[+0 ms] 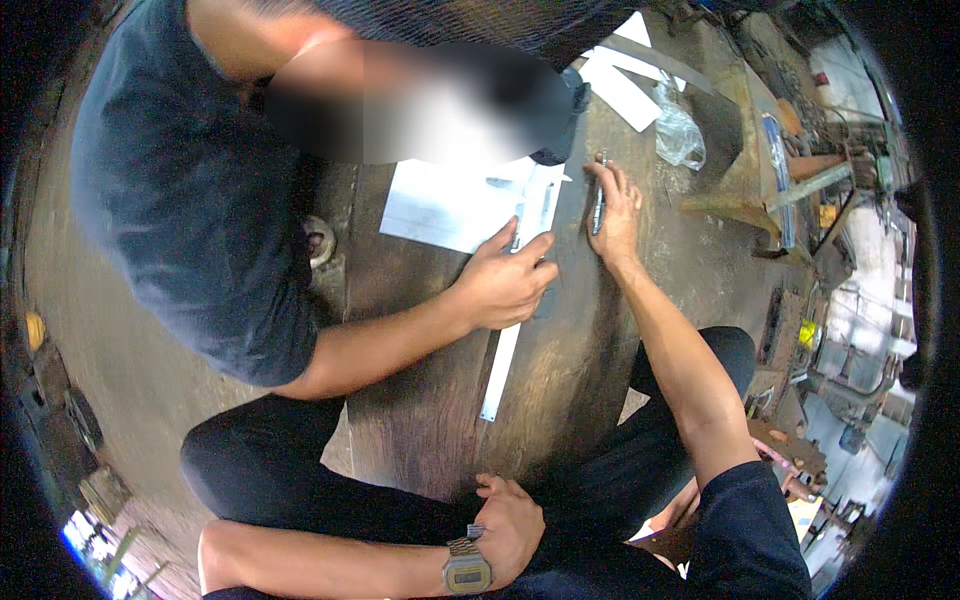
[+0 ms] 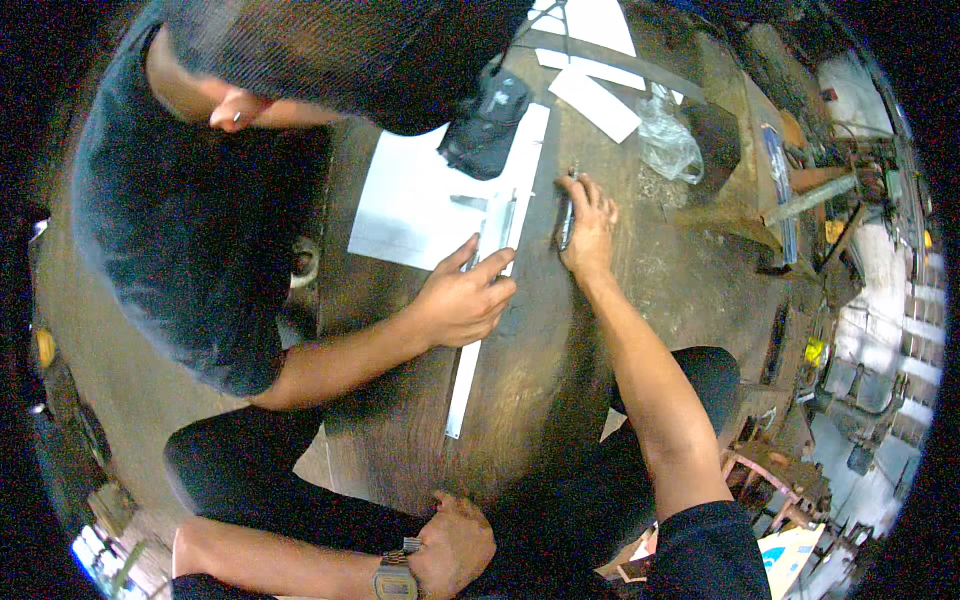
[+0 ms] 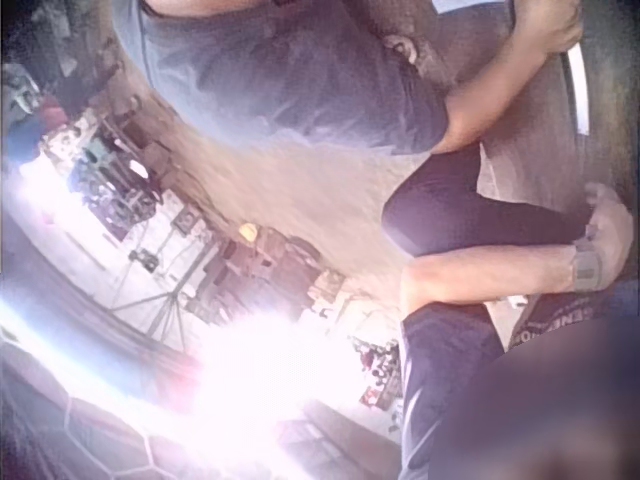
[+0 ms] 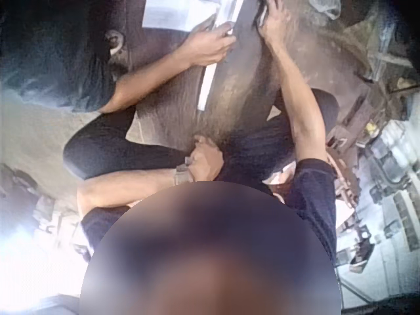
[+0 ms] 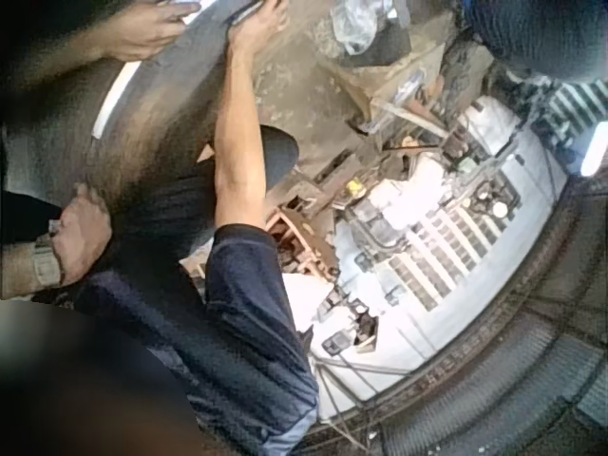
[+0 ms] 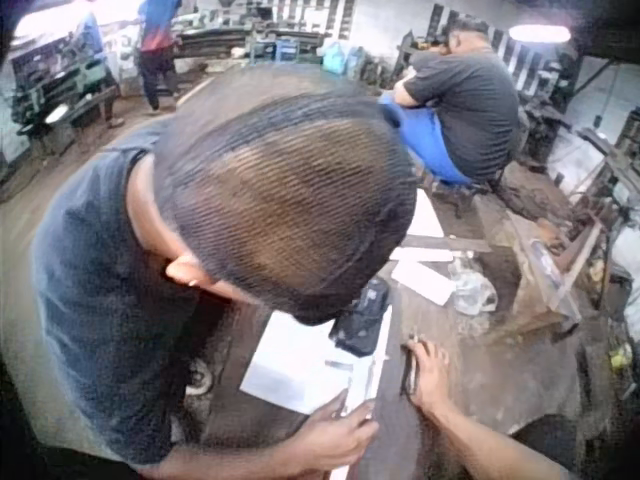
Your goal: The person sits cross-legged on the floor and uses a pen, caliper, and compass to draw technical diagrams on a piece of paper. They measure and mark lines, draw arcs, and collaborate with a coworker who also draws on the paper.
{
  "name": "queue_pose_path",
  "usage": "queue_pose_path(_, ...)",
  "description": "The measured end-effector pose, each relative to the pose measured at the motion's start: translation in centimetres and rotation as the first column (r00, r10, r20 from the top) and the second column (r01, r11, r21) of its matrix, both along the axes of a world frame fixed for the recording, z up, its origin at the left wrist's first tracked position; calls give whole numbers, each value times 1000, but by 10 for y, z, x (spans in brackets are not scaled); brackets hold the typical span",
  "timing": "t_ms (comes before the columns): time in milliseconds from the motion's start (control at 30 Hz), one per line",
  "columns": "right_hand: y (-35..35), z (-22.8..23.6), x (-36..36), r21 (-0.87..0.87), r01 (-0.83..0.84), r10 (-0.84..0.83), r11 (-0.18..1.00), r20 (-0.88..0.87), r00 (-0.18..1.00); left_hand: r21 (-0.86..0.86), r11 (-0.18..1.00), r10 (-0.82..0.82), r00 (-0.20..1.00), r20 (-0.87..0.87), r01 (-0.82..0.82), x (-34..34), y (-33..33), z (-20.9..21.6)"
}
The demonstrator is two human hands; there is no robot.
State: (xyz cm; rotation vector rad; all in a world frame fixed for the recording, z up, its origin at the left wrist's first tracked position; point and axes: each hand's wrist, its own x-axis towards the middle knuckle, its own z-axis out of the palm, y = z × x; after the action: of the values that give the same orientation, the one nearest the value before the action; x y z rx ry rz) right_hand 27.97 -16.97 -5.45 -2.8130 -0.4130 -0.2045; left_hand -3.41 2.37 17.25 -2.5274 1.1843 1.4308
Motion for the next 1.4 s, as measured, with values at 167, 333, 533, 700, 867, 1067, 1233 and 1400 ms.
queue_pose_path(167,-1,-2,1,26,-58,55,998,73,996,48,999,23,999,36,-25,-2,1,0)
queue_pose_path(333,0,-1,1,19,-79,77,997,76,994,-113,994,-4,989,-149,-13,-6,6,-9)
queue_pose_path(533,2,4,-1,26,-61,59,998,62,996,-101,994,24,992,-127,-37,-9,12,-9)
queue_pose_path(700,3,5,-2,19,-76,73,997,94,993,-33,999,30,999,27,-29,-15,16,-5)
queue_pose_path(867,3,8,-2,-46,-90,93,995,82,992,3,999,38,994,101,-39,-13,15,2)
queue_pose_path(1067,4,8,-3,-42,-70,73,997,71,995,2,1000,28,996,82,-28,-6,19,6)
queue_pose_path(1233,4,8,-1,-3,-37,37,999,58,998,4,999,39,996,86,-40,-7,20,7)
queue_pose_path(1400,3,6,-1,6,-51,51,999,75,996,5,999,40,993,112,-41,-10,20,6)
